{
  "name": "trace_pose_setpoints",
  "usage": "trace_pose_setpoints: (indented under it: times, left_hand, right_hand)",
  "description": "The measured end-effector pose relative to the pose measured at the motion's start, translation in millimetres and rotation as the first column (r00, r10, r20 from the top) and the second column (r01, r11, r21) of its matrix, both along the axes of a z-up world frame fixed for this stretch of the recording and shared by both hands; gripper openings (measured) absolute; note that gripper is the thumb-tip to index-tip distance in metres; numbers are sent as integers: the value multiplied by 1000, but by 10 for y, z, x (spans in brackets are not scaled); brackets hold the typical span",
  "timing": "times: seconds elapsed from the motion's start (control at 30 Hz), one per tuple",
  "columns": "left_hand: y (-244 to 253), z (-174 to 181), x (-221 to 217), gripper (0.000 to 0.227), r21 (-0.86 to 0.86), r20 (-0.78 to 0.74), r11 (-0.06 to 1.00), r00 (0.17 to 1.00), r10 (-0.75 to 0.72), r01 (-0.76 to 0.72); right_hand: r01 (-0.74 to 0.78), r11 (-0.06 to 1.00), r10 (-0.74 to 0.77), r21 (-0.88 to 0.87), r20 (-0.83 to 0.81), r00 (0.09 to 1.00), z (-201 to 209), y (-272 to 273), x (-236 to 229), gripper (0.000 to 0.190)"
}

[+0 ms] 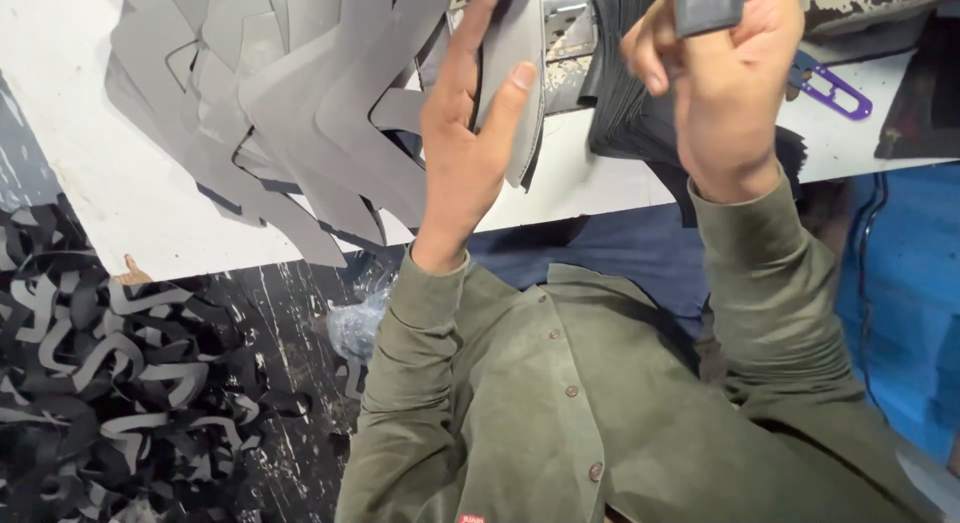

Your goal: Aligning and stitching shoe upper components using an industrial sewing machine.

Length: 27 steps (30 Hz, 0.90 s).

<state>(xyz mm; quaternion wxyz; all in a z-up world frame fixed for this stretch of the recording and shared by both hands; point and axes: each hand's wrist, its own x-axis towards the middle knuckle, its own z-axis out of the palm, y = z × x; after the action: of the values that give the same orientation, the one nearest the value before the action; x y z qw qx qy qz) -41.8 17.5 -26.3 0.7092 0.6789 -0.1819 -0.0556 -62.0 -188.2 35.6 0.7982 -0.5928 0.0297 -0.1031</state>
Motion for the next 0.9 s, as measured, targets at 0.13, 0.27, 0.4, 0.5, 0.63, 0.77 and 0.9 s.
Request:
trace_pose_setpoints:
  times: [0.13,0.27,0.4,0.5,0.63,0.77,0.9]
  left_hand:
    - [28,91,-18,42,-9,-62,1000,998,1,-2]
    - [49,86,-33,40,8,-36,1000,999,2,-2]
    - [37,105,-22,39,15,-31,1000,999,15,-15]
    - [-2,118,-54,39,65,-10,997,999,52,-51]
    - [-47,213,-78,38,140,10,986,996,93,-93]
    - [-61,210,-95,38,160,29,981,993,111,-114]
    - [-54,180,-76,38,134,26,985,994,102,-105]
  right_hand:
    - [63,897,-93,-437,-49,994,-75,12,42,28]
    - [22,779,-61,-626,-41,997,-118,83,102,30]
    - [78,662,-23,-745,84,996,-119,98,153,13]
    - [108,607,18,-787,149,989,-88,109,166,11]
    - [145,501,45,-853,193,980,-105,101,165,11]
    - [182,406,93,-896,239,967,-92,103,166,6]
    - [197,355,132,-914,258,957,-50,123,172,9]
